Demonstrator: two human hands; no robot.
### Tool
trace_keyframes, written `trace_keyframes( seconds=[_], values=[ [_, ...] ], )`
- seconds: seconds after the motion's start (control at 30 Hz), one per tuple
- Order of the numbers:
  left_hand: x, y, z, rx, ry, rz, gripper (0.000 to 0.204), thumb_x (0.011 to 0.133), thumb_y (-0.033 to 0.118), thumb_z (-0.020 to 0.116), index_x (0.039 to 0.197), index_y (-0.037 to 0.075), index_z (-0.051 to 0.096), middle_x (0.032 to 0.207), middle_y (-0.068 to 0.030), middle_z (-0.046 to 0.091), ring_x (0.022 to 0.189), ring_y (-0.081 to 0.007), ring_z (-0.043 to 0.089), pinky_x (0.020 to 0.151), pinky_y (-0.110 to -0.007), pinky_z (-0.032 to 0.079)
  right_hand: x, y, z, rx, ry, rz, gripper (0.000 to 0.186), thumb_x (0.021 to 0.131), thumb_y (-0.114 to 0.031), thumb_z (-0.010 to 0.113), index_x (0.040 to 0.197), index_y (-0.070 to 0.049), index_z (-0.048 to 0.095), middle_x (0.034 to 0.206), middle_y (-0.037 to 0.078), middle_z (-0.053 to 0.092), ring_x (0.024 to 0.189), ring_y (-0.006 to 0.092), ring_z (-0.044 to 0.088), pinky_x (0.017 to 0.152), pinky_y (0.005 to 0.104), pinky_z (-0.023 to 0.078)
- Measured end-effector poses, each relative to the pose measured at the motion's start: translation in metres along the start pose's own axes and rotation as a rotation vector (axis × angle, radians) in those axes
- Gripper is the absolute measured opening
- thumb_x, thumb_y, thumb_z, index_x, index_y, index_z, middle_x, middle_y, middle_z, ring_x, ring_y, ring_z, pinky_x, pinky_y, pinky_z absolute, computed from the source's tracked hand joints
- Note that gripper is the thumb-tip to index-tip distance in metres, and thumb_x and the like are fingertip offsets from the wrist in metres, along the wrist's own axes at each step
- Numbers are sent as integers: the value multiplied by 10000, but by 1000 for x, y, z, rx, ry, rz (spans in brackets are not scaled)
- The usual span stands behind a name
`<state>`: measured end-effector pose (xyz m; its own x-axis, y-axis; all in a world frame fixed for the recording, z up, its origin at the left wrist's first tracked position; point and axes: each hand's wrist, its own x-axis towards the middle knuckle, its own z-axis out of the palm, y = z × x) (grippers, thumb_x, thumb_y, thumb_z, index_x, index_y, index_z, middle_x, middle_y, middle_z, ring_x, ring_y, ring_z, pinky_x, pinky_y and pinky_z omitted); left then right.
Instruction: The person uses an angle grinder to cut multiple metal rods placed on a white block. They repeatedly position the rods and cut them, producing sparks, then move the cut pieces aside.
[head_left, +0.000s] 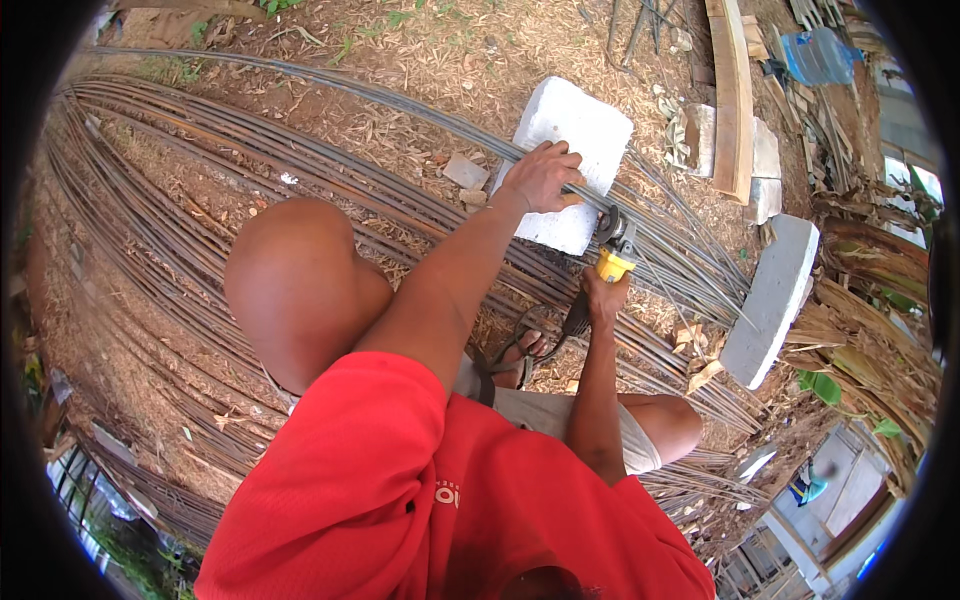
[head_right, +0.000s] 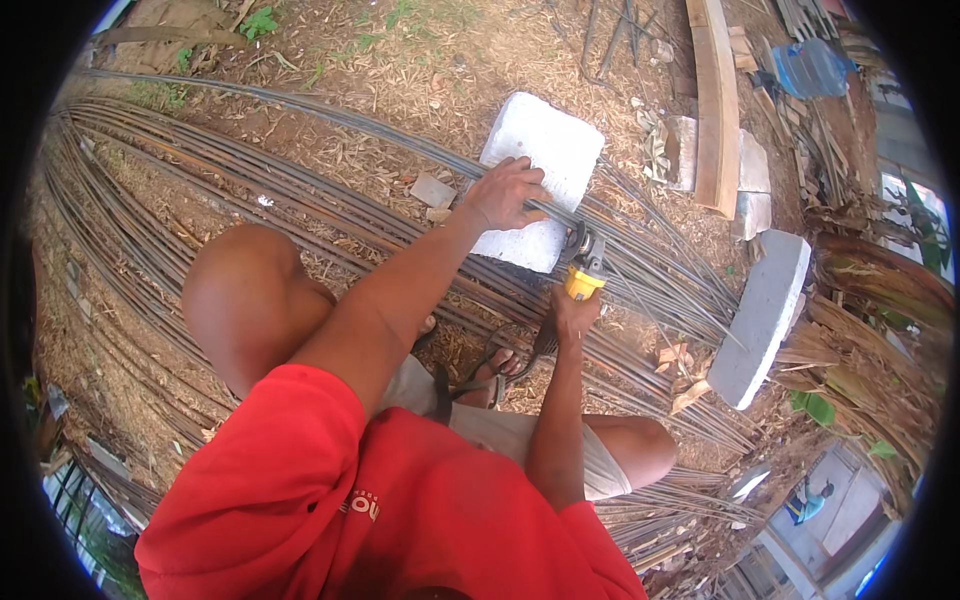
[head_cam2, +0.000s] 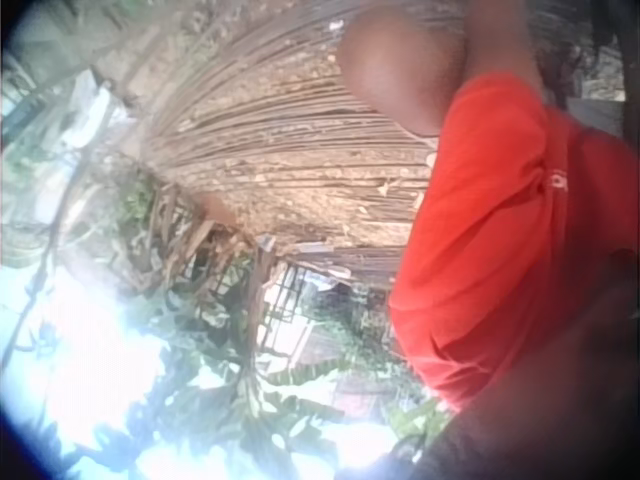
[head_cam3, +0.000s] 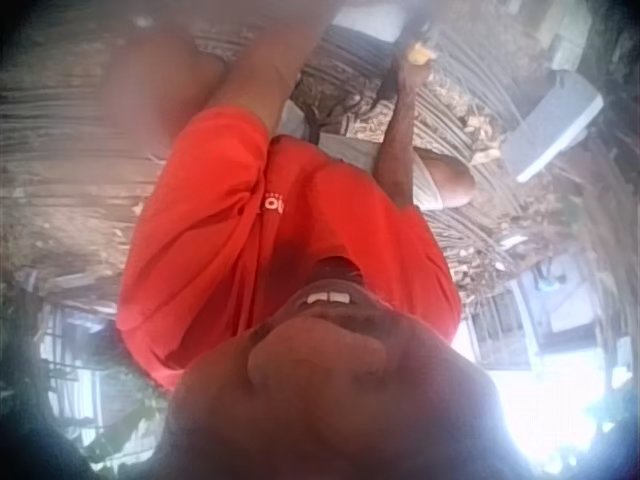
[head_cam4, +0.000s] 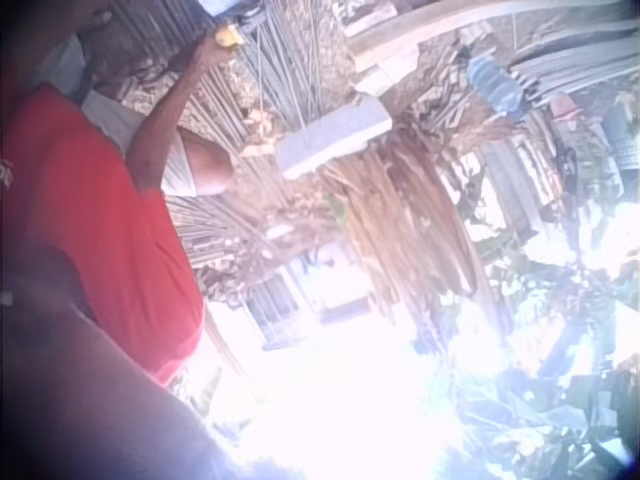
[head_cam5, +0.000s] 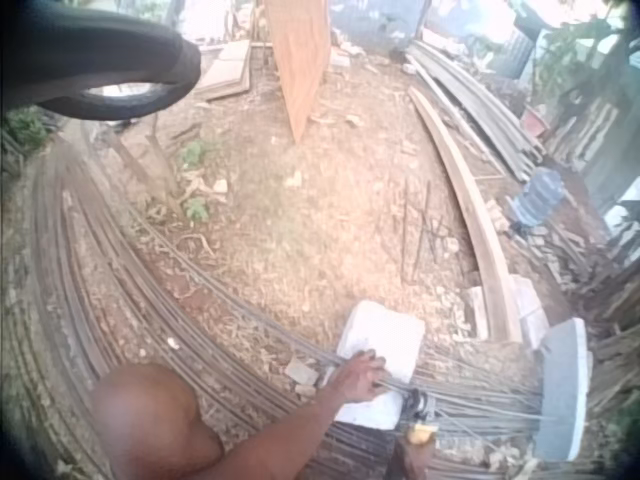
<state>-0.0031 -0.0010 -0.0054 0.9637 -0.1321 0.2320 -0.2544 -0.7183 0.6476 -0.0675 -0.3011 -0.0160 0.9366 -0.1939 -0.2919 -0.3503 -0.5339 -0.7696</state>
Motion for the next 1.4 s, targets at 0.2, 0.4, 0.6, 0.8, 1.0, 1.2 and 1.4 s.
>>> trace_keyframes(
  seconds=[0.2, 0.4, 0.6, 0.8, 1.0, 1.2, 1.4],
  values=[
    [0, -1, 0, 14, 2, 10, 387, 881, 454, 858, 1141, 167, 865, 1122, 20, 672, 1229, -223, 582, 1164, -433, 456, 1, -6, -2, -2, -36, 32, 477, 790, -102, 871, 1214, 8, 681, 965, 78, 742, 808, 182, 696, 722, 351, 582],
    [1, -1, 1, 17, -4, 22, 374, 872, 446, 863, 1123, 169, 869, 1113, 26, 679, 1211, -221, 584, 1147, -430, 462, 4, -13, -2, 199, -78, 47, 425, 810, -52, 875, 1182, -9, 674, 955, 65, 730, 793, 181, 690, 706, 342, 575],
    [1, -1, 0, 2, -32, 13, 385, 869, 448, 865, 1134, 169, 867, 1113, 26, 680, 1210, -223, 583, 1155, -432, 461, 9, -5, 4, 127, -24, -10, 434, 821, -32, 867, 1208, -7, 673, 944, 55, 724, 755, 165, 678, 645, 309, 562],
    [2, 1, -2, 1, -59, -15, 384, 882, 456, 853, 1143, 175, 866, 1122, 31, 678, 1225, -219, 577, 1179, -435, 446, 9, -2, 3, 111, -20, 3, 469, 803, -40, 887, 1216, -11, 665, 942, 51, 726, 762, 168, 679, 664, 325, 570],
    [2, 1, -2, 11, -72, -14, 383, 898, 460, 838, 1156, 179, 863, 1133, 36, 668, 1228, -213, 573, 1191, -434, 440, 9, 0, 2, 181, -50, -29, 432, 824, -23, 881, 1201, -25, 669, 935, 41, 719, 745, 151, 672, 638, 298, 556],
    [2, 0, -1, 5, -92, -20, 371, 887, 444, 846, 1142, 175, 857, 1109, 34, 652, 1225, -211, 577, 1192, -436, 444, 11, 4, 2, 181, -61, 9, 404, 845, -12, 875, 1194, -19, 671, 944, 52, 722, 751, 155, 680, 631, 288, 561],
    [1, 2, -3, 23, -74, 0, 358, 882, 436, 853, 1118, 166, 856, 1102, 30, 658, 1216, -211, 581, 1163, -422, 458, 10, -3, 0, 146, -45, 21, 434, 811, -44, 881, 1188, -17, 668, 941, 71, 735, 747, 162, 688, 651, 323, 576]
  ],
)
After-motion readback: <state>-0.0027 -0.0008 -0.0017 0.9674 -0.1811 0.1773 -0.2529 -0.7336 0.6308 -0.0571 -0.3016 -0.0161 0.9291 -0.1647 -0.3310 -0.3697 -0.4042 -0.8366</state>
